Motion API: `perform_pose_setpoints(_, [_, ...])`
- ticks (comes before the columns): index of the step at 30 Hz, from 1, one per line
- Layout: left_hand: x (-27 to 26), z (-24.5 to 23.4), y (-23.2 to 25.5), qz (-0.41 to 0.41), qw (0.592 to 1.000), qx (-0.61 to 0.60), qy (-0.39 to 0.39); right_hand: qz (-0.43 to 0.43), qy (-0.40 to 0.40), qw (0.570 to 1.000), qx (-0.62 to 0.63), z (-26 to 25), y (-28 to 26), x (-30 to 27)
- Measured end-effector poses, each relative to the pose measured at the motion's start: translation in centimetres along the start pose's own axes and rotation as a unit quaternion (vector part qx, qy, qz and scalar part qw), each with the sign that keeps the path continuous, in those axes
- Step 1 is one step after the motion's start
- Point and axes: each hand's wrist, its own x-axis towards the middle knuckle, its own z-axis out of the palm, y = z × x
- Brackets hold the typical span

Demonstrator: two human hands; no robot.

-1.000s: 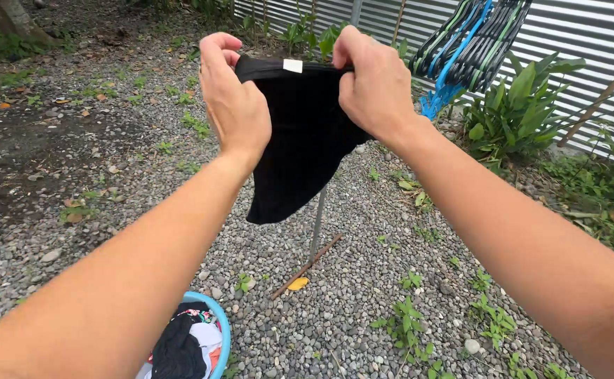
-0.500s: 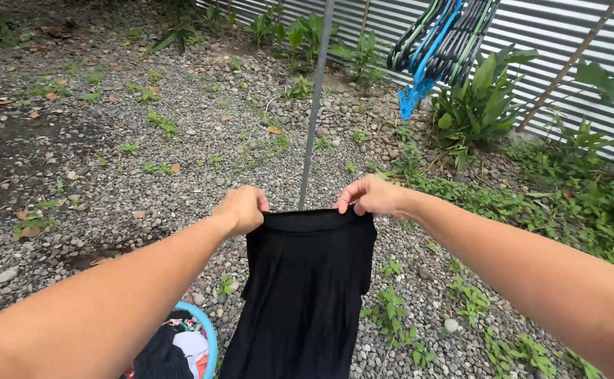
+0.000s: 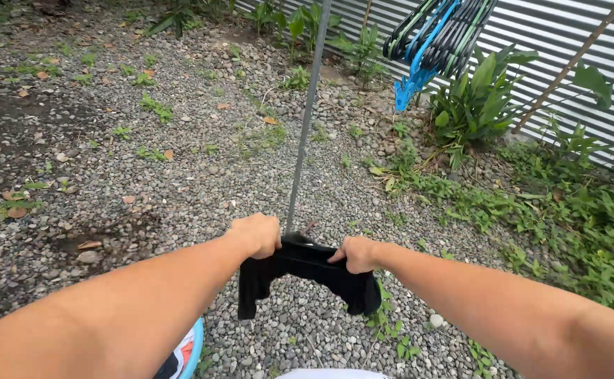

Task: The person is hanging washed clothes from a bucket onto a drying rack with hangers and clips.

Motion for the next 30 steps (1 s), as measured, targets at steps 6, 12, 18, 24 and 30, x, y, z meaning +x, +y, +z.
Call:
perform_pose_setpoints(6, [2.3, -3.3, 0.1, 0.103, 0.982, -0.042, 0.151, -0.096, 0.029, 0.982, 0.161, -5.6, 0.6, -8.0])
perform_pose_setpoints(12, [0.9, -10.6, 3.9, 0.201, 0.953, -0.164, 0.159, -0.13, 0.166, 0.961, 0.181, -9.4, 3.3, -9.9])
perform_pose_setpoints(18, [0.0, -13.2, 7.7, 0.226, 0.955, -0.103, 0.163, -0.177, 0.249, 0.918, 0.252, -12.0, 5.7, -9.6])
perform_pose_setpoints(24, [-1.9, -14.1, 12.3, 0.306, 0.845, -0.426, 0.102, -0.171, 0.363, 0.883, 0.245, -13.6, 5.9, -12.8])
perform_pose_setpoints(30, [-4.0, -15.2, 16.2, 0.495, 0.709, -0.466, 0.189, -0.228, 0.337, 0.798, 0.444, -17.5, 5.3, -18.5])
